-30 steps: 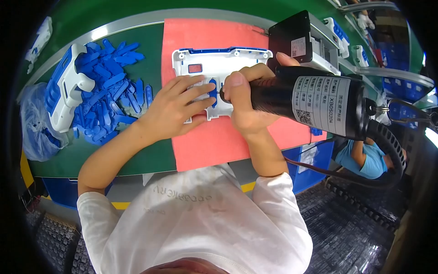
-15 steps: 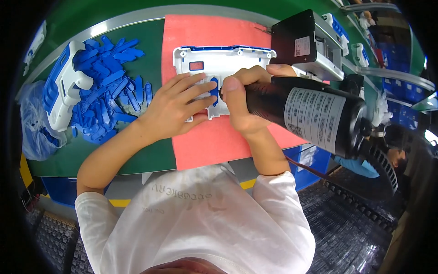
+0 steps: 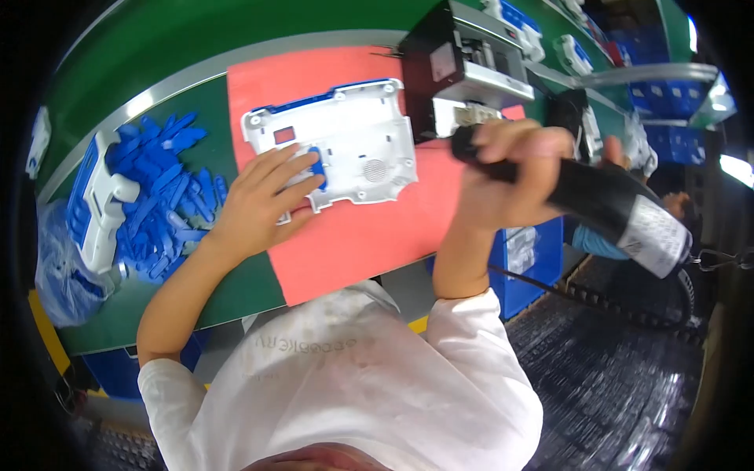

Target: Assembling plastic components of a toy gun using an electric screwdriver at a factory workbench.

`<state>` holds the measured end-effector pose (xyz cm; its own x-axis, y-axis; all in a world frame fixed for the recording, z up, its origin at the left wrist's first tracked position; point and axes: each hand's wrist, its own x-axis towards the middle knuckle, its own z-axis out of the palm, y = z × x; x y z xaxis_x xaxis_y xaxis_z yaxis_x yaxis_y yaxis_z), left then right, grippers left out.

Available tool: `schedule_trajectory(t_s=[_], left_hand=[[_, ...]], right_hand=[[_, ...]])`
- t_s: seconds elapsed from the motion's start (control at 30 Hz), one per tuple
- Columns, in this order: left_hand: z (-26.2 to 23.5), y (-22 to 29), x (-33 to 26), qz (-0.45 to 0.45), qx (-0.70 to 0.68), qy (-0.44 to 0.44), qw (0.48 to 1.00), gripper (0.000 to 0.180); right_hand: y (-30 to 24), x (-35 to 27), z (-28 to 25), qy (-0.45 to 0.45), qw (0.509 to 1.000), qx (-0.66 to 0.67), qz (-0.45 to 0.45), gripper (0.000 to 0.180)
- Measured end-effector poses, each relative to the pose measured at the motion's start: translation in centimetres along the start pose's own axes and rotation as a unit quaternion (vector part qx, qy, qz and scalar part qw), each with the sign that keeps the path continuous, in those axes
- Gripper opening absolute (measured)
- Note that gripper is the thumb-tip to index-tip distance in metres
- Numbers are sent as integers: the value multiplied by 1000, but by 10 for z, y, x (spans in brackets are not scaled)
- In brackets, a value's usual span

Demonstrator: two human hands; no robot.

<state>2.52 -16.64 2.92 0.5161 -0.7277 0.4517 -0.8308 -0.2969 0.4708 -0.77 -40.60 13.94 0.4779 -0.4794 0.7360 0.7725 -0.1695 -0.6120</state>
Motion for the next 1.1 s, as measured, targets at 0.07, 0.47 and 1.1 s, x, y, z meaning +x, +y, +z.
schedule_trajectory(t_s=[0.07,0.47,1.1], left_hand=[[2,-2,-4,-6,11,1,1000,47],[3,-3,0,-10,15,-10,1000,42],[3,-8,-3,-9,-28,48,998,56]], right_hand=[[7,26,-38,48,998,10,-41,15],[39,28,-64,-9,985,-169,-3,59],[49,-63,58,-223,966,-39,126,62]])
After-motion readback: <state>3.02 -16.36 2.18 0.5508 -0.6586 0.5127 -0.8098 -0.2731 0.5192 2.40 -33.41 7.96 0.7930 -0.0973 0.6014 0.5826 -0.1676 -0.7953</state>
